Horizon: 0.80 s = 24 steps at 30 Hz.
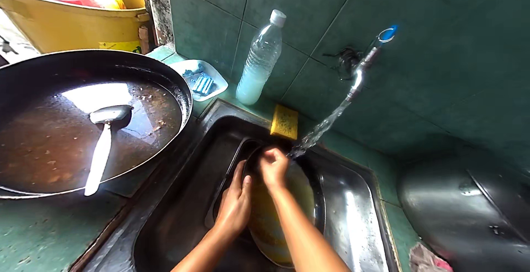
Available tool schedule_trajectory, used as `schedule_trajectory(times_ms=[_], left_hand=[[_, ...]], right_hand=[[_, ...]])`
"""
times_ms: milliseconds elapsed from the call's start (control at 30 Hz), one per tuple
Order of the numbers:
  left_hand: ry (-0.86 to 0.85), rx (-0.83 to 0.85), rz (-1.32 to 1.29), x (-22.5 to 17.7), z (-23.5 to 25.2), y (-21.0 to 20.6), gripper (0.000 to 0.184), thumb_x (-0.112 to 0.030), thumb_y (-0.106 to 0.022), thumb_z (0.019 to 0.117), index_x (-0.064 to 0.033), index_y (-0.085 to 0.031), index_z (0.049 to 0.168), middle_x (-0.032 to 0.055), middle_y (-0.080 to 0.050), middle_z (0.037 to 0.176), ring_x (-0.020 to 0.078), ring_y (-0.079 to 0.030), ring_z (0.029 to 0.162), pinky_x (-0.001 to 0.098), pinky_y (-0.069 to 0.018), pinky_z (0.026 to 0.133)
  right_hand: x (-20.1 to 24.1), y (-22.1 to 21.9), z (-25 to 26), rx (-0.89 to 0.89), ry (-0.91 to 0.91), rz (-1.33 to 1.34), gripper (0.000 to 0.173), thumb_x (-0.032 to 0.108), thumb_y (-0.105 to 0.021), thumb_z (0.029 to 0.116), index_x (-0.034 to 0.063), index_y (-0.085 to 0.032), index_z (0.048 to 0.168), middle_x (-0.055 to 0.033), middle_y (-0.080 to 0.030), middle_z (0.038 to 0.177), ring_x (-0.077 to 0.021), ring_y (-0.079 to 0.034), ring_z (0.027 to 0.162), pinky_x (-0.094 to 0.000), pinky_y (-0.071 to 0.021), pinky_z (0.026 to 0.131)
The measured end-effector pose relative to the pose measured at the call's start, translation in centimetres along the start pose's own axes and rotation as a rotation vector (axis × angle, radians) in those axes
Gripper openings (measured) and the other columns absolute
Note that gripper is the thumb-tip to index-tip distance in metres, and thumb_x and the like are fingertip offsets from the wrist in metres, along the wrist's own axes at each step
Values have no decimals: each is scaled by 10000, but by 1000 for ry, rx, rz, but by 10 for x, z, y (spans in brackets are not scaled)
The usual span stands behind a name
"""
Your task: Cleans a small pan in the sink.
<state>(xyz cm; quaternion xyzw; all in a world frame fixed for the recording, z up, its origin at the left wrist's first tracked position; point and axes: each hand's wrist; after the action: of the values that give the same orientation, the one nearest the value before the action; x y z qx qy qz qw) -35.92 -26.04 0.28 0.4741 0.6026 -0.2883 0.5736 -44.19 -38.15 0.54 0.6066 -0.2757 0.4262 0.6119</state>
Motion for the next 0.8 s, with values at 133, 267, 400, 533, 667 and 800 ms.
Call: schedule_trajectory(times_ms=[133, 267, 400, 533, 667, 800], left_hand=[[-14, -43, -26, 0, 2, 5, 570, -454, -268, 1086, -199, -376, 1584, 76, -583, 1460, 194, -577, 1310, 493, -462, 1077], [12, -37, -44, -1, 4, 5, 546, -457, -264, 1098, -245, -361, 1592, 28, -488, 1562, 187, -499, 1400, 504, -415, 1131], [-2, -28, -27, -3, 4, 2, 529, -459, -252, 1100, -290, -360, 1590, -13, -483, 1567, 160, -506, 1390, 495, -425, 1124], [-26, -37, -28, -2, 1, 1, 521, -431, -281, 1098, -270, -378, 1584, 13, -553, 1500, 159, -549, 1343, 491, -447, 1098], [-36, -37, -36, -2, 1, 4, 523, -439, -287, 1095, -265, -381, 1579, 25, -592, 1448, 177, -594, 1277, 513, -481, 1041], [2, -15, -16, -6, 2, 5, 519, -482, -274, 1096, -324, -352, 1584, 32, -606, 1428, 203, -617, 1249, 534, -501, 1008]], right_hand=[[-2, 25, -75, 483, 134, 160, 59, 28, -690, 867, 7, -717, 914, -54, -717, 883, -111, -690, 857, -324, -592, 810], [-29, 103, -103, 865, 275, -161, 100, 39, -687, 907, 25, -752, 982, -100, -727, 1022, -193, -690, 1024, -367, -564, 952], [-22, 81, -106, 694, 302, -157, 131, 28, -653, 890, 21, -743, 985, -113, -719, 1007, -209, -692, 1001, -386, -572, 923], [14, 3, -46, 241, 211, -81, 129, 13, -669, 918, 13, -719, 1037, -119, -710, 1044, -217, -692, 989, -417, -589, 891], [2, 19, -54, 426, 266, -75, 240, -2, -677, 904, 18, -713, 1141, -116, -701, 1150, -212, -675, 1082, -415, -574, 961], [-42, 99, -96, 721, 342, -331, 211, 75, -667, 932, 65, -746, 1128, -108, -712, 1159, -218, -664, 1141, -392, -539, 1027]])
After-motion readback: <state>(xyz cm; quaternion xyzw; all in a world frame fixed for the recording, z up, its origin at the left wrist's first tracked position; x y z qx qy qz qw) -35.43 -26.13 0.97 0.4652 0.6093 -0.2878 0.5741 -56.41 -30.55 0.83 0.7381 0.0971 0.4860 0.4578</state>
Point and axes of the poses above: each hand's wrist, its own z-axis towards the middle knuckle, its own y-axis out of the back of the hand, x = y × z
